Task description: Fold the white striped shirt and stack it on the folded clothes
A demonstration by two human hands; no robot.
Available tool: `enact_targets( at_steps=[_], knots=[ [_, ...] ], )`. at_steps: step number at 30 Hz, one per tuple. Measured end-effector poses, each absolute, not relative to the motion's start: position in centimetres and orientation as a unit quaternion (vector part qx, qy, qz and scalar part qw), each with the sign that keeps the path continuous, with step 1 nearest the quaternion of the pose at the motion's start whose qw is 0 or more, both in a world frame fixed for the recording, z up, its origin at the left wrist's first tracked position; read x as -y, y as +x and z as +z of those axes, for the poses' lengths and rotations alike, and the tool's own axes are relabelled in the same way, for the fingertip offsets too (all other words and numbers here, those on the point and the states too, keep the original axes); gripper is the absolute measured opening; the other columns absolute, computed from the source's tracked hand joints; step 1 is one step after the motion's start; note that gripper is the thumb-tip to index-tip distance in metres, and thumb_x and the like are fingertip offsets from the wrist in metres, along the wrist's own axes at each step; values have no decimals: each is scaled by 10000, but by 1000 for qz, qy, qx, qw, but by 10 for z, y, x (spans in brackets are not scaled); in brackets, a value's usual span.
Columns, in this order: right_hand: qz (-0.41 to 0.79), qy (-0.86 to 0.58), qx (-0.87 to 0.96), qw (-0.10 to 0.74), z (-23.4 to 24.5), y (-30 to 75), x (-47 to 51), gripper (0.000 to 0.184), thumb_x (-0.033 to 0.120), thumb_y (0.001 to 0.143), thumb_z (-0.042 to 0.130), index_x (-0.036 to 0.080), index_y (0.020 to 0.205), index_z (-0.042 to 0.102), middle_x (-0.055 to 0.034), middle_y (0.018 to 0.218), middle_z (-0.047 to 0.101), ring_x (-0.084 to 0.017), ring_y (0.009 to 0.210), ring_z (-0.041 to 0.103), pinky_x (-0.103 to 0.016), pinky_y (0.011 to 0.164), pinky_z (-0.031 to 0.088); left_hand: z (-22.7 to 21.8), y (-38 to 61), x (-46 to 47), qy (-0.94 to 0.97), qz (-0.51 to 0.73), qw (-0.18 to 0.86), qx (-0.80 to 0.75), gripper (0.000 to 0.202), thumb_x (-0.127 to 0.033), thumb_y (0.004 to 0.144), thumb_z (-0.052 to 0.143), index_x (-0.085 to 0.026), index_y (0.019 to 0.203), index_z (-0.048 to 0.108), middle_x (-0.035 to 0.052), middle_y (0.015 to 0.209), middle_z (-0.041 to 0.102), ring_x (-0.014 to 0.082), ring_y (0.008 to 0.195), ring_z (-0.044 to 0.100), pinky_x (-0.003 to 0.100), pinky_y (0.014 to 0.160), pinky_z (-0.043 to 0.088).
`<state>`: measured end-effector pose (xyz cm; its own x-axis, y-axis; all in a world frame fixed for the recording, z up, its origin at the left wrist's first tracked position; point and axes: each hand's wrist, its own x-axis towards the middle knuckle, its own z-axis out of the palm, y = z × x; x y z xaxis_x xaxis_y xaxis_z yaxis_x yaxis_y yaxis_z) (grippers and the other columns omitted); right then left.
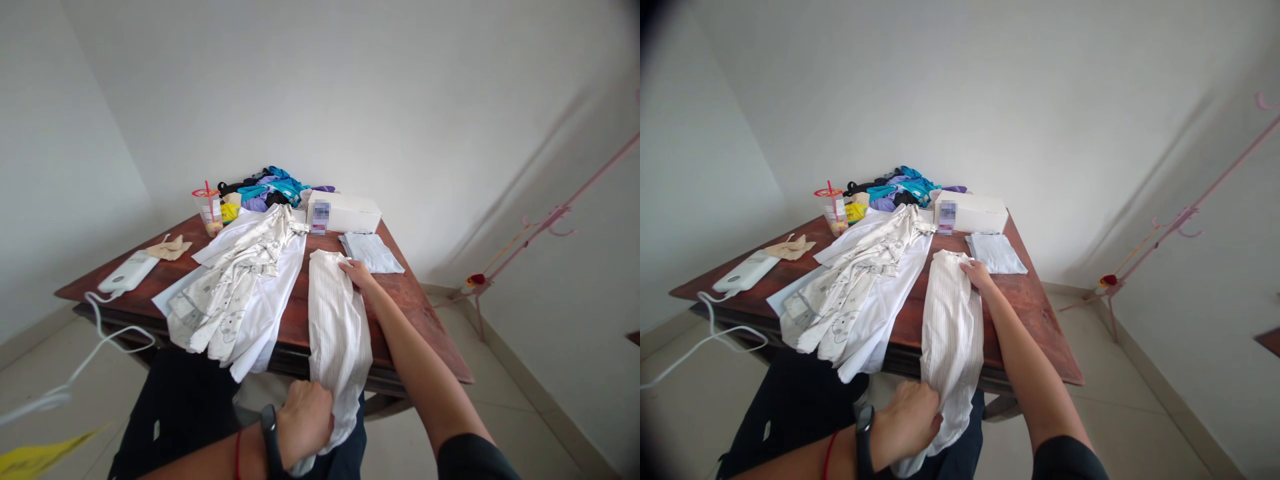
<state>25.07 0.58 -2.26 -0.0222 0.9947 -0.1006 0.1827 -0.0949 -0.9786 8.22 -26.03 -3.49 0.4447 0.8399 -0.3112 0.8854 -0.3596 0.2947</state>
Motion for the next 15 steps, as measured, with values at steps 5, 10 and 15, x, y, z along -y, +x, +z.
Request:
enact_targets(
  at_steps=[5, 10, 15],
  knots=[
    [478, -563, 526, 421, -21, 251, -4, 219, 345, 791, 699, 173, 926, 697, -54, 819, 739, -219, 791, 685, -269, 632, 534, -9, 90, 264, 851, -24, 287, -438, 439, -472, 928, 503, -153, 886, 801, 157, 815, 765, 306, 733, 732, 356, 603, 538],
    [476, -560, 524, 431, -21, 250, -3, 233, 358, 772, 699, 169, 908, 693, -46, 803, 729, -209, 769, 674, -268, 630, 524, -8, 107, 267, 870, -59, 315, -374, 322, -472, 865, 583, -228, 837, 792, 112, 789, 770, 305, 699, 727, 348, 513, 476],
    [456, -549, 523, 466, -19, 250, -6, 281, 403, 774, 669, 164, 920, 674, -10, 736, 679, -170, 682, 621, -246, 595, 487, 7, 108, 249, 911, -122, 301, -253, 264, -483, 850, 640, -257, 845, 777, 104, 839, 775, 338, 770, 728, 397, 561, 514]
  ],
)
